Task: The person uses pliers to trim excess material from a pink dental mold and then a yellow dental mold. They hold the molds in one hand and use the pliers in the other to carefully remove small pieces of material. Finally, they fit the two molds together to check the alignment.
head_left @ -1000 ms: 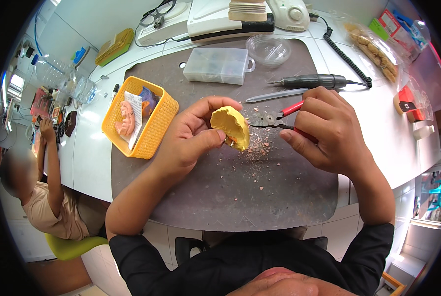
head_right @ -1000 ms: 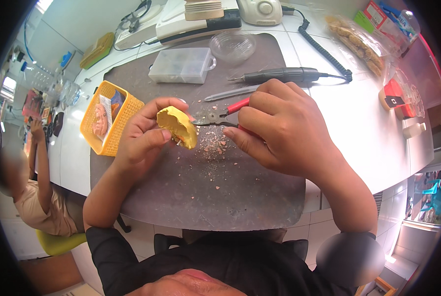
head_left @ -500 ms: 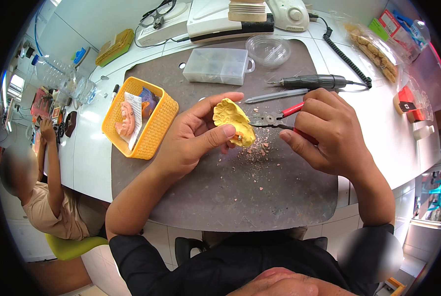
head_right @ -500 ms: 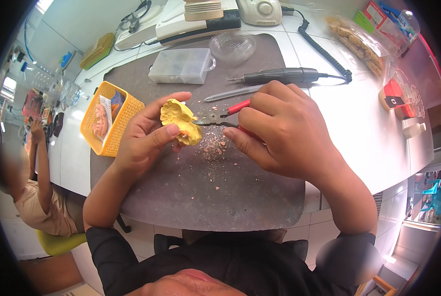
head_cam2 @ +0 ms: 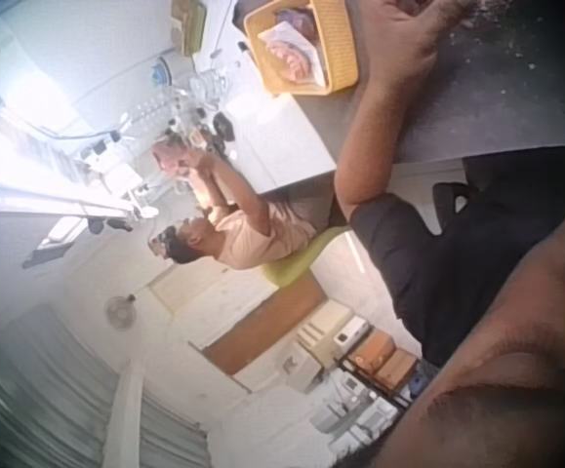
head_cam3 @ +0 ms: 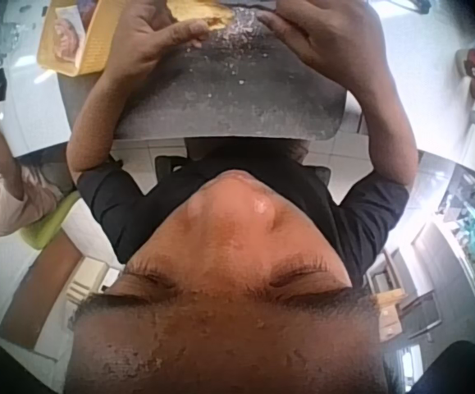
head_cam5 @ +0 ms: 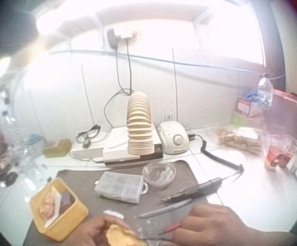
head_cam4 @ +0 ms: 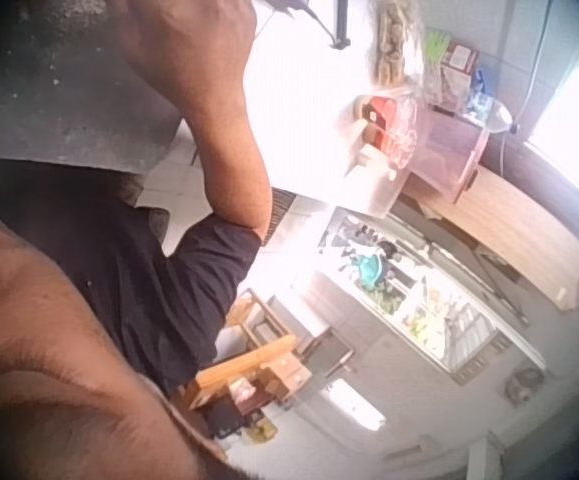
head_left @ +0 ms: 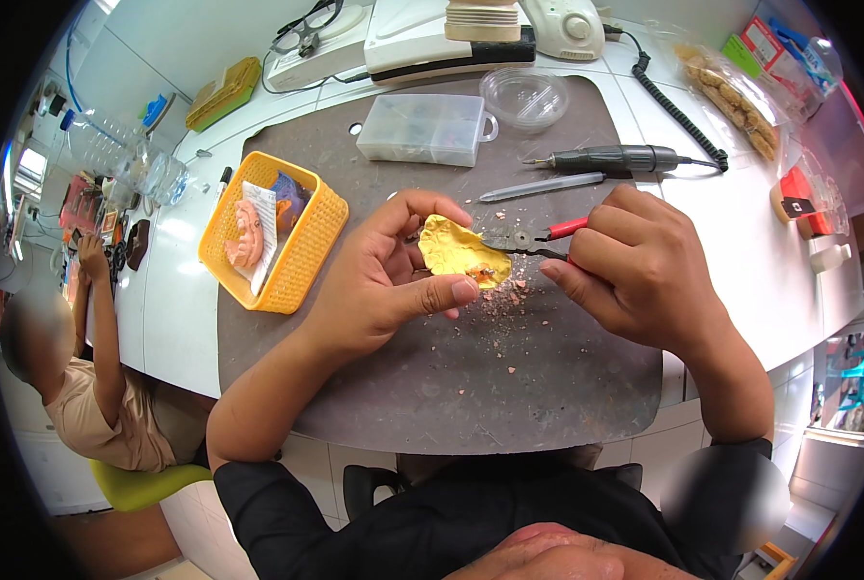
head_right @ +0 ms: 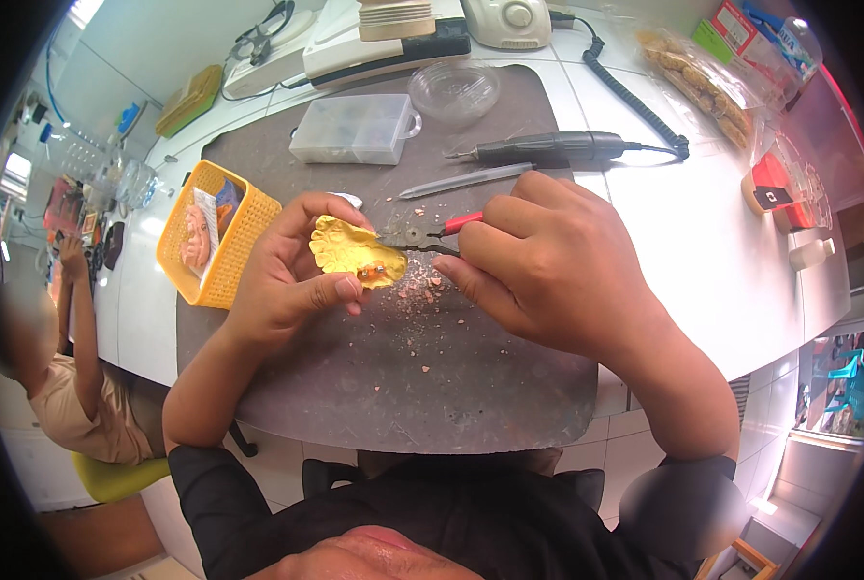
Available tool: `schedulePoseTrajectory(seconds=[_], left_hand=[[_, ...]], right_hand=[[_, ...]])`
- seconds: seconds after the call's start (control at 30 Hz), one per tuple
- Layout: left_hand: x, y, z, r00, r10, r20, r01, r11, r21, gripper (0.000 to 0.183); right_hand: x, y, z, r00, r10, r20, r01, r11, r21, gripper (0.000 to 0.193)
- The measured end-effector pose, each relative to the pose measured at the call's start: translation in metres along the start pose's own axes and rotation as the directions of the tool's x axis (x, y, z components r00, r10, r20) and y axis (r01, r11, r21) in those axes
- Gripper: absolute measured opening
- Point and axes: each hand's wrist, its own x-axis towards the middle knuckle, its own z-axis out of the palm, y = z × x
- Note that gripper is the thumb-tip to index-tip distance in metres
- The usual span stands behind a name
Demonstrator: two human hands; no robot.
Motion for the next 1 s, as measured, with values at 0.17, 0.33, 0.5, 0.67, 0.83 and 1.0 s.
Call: schedulePoseTrajectory(seconds=[0.17,0.33,0.5,0.67,0.83,1.0], left_hand=[[-0.001,-0.002,0.000,1.000,-0.002,0.029,0.004,0.998,-0.059,0.051],[-0.001,0.001,0.003,0.999,-0.039,0.002,0.039,0.996,-0.082,0.051],[0.000,0.003,0.002,0.999,-0.035,-0.002,0.035,0.996,-0.079,0.052],[0.000,-0.008,-0.001,0.991,0.131,-0.006,-0.130,0.991,0.036,0.054],[-0.002,-0.002,0.001,0.991,0.134,0.017,-0.135,0.988,0.069,0.049],[-0.002,0.004,0.008,1.000,-0.002,-0.007,0.002,1.000,0.028,0.062]], right_hand=[[-0.001,-0.003,0.002,1.000,-0.010,-0.009,0.010,1.000,-0.012,0.033],[-0.003,-0.004,0.002,1.000,-0.013,0.002,0.013,0.998,-0.059,0.033],[0.000,-0.001,0.001,0.998,-0.031,-0.049,0.027,0.996,-0.079,0.033],[0.002,0.005,-0.003,0.997,-0.018,-0.075,0.015,0.999,-0.047,0.026],[0.001,0.006,0.000,0.998,-0.021,-0.056,0.021,1.000,0.003,0.026],[0.002,0.007,0.000,0.996,-0.005,-0.084,0.007,0.999,0.031,0.028]])
